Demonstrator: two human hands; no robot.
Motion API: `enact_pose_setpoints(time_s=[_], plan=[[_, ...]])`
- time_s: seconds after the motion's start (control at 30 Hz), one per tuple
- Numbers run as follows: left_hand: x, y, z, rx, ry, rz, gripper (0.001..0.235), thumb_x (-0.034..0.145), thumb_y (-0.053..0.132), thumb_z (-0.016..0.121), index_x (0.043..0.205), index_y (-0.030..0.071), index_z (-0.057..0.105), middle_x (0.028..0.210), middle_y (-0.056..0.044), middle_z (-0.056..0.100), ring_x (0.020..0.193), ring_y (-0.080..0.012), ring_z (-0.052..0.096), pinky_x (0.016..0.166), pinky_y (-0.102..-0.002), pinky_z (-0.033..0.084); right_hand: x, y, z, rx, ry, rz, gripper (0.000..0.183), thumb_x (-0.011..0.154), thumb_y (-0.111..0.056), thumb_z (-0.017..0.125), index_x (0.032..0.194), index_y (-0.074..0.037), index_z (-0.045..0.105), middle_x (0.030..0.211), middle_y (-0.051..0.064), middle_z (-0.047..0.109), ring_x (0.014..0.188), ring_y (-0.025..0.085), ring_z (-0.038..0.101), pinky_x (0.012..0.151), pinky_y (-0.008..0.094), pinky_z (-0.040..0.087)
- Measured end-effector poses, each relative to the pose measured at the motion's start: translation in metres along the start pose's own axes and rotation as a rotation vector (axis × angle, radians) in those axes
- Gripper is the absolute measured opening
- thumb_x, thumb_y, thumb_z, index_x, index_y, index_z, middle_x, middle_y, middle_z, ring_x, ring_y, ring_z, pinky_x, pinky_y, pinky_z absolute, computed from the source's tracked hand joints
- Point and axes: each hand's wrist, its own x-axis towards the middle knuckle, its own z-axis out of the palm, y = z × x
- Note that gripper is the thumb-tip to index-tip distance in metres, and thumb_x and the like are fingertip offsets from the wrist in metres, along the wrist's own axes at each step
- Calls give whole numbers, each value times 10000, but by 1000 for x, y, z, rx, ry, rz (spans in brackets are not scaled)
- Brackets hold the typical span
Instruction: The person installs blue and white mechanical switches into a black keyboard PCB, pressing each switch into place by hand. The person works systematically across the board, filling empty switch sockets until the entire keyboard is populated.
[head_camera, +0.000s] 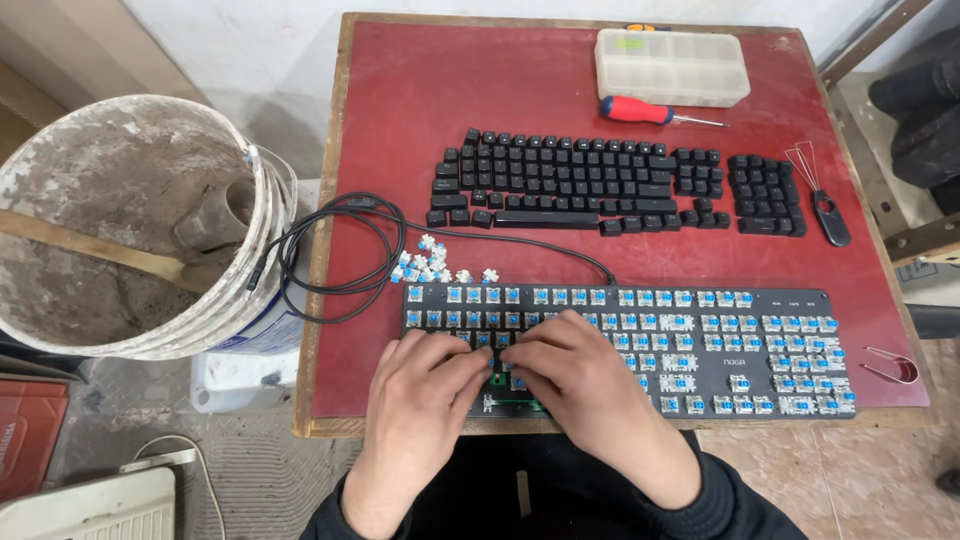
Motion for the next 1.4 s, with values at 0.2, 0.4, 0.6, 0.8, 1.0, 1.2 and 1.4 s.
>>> enact_pose_setpoints(time_s=[0.2,0.4,0.6,0.8,1.0,1.2,1.4], plan=[[0,2,3,-4,-13,-14,125,914,136,730,1036,108,730,927,-23,655,808,-278,578,684,-422,431,2,-9,2,-170,25,-56,55,998,-63,638,996,-44,689,996,89,605,757,268,485,670,351,439],[3,8,-3,59,-55,19,167,893,99,708,1058,77,721,948,-34,644,805,-291,556,658,-434,418,5,-9,7,-198,-23,-45,99,1014,-30,578,988,-46,672,949,73,602,760,258,489,707,355,452],[3,9,-1,40,-76,-68,138,910,78,691,1044,104,666,940,-40,633,827,-286,557,665,-425,428,2,-5,10,-175,6,-9,83,989,-9,616,946,-64,661,914,57,614,752,253,500,656,353,428],[4,11,-2,19,-31,-72,113,927,88,708,852,114,628,858,7,615,753,-251,526,622,-406,377,-5,0,14,-128,122,-46,72,1002,-73,617,980,-55,684,951,78,665,785,266,557,699,372,449],[7,9,-6,148,-92,21,38,930,105,681,920,141,676,872,5,628,781,-286,526,633,-443,365,-8,1,17,-141,124,-34,48,988,-86,651,999,-64,693,955,71,668,781,264,570,704,378,452],[9,10,-8,176,-142,60,71,896,59,668,898,121,633,873,-23,590,774,-291,504,638,-436,366,-6,-3,15,-125,94,31,93,1013,-127,620,986,-60,679,975,88,606,788,271,517,721,364,435],[12,6,-13,107,-179,49,100,863,44,685,912,130,676,882,-20,609,786,-289,521,634,-432,362,-7,-5,14,-141,102,32,85,989,-11,616,971,-62,681,994,71,594,811,264,494,692,341,441]])
